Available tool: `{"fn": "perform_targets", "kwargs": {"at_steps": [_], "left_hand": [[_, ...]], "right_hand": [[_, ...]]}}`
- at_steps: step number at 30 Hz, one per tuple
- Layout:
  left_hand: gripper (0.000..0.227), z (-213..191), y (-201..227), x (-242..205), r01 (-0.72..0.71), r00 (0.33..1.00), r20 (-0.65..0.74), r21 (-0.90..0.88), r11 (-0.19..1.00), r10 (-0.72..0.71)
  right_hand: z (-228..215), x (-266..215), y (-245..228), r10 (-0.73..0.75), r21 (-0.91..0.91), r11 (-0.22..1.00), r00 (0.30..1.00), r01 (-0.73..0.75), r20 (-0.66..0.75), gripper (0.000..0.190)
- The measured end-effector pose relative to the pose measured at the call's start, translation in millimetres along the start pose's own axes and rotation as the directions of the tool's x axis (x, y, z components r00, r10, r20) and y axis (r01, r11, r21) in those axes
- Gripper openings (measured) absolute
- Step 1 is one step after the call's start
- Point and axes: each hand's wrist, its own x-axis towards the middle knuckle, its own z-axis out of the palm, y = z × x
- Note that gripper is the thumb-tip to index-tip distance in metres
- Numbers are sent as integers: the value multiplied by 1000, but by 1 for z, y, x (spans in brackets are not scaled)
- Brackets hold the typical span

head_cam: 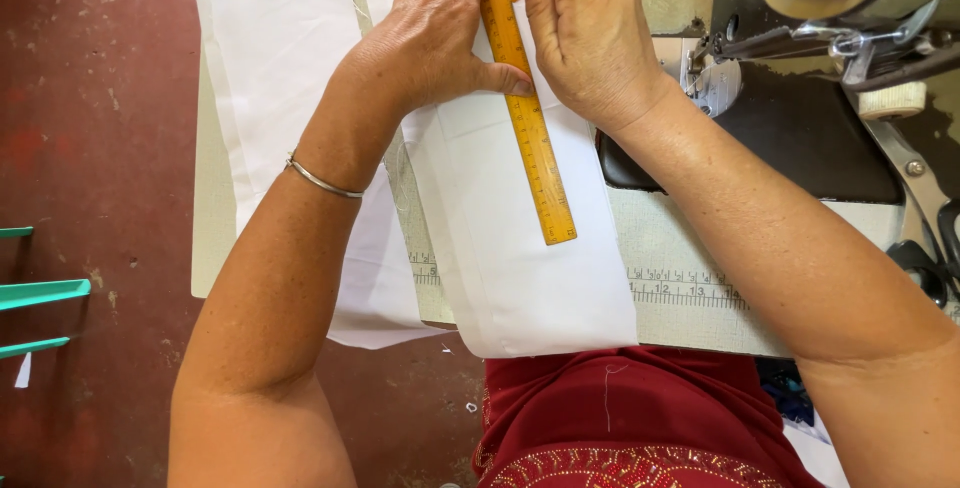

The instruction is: The person cuts a piece of white fabric with scissors and then uses a ruler and pencil to draw multiple measurement lines on fabric strips on a sewing table.

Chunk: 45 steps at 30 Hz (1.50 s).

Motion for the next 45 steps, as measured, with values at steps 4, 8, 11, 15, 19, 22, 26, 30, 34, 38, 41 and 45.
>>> {"fn": "perform_targets", "kwargs": {"at_steps": [4, 8, 11, 15, 19, 22, 26, 30, 34, 38, 41, 45], "left_hand": [[137, 1, 2, -2, -14, 1000, -15, -35, 999, 13], [156, -3, 6, -3, 32, 998, 58, -25, 999, -30], [155, -4, 8, -1, 56, 994, 97, -10, 998, -55], [153, -7, 13, -3, 91, 989, 119, 17, 996, -93], [159, -9, 15, -4, 99, 991, 84, 34, 995, -102], [160, -9, 16, -4, 118, 988, 92, 43, 992, -121], [160, -11, 20, -4, 142, 980, 131, 57, 988, -148], [159, -7, 15, -3, 107, 989, 93, 62, 992, -113], [157, -7, 16, -2, 122, 986, 107, 41, 992, -126], [158, -6, 18, -5, 126, 986, 111, 29, 992, -128], [158, -8, 20, -5, 144, 981, 123, 49, 988, -149], [158, -11, 20, -7, 144, 978, 148, 37, 989, -148]], "right_hand": [[-1, 1, -3, -11, -4, 1000, 1000, 11, 1, 19], [1, 1, -1, 1, -11, 1000, 1000, -1, 0, 18], [0, 3, -2, 2, -3, 1000, 1000, -2, -4, 19], [-2, 2, -2, 7, -19, 1000, 1000, -6, 8, 20], [-14, -4, -11, -38, -2, 999, 995, 38, 91, 19], [-29, -23, -23, -37, -13, 999, 987, 39, 157, 20], [-66, -57, -58, -82, 104, 993, 970, 59, 229, 20], [-103, -98, -93, -162, 111, 984, 960, 140, 228, 14], [-124, -120, -102, 33, 222, 969, 947, -109, 320, 18], [-117, -86, -94, 483, 270, 821, 864, -503, 141, 19], [-85, -86, -48, 612, 500, 669, 789, -551, 50, 21], [-73, -84, -58, 641, 443, 662, 763, -605, 84, 22]]}}
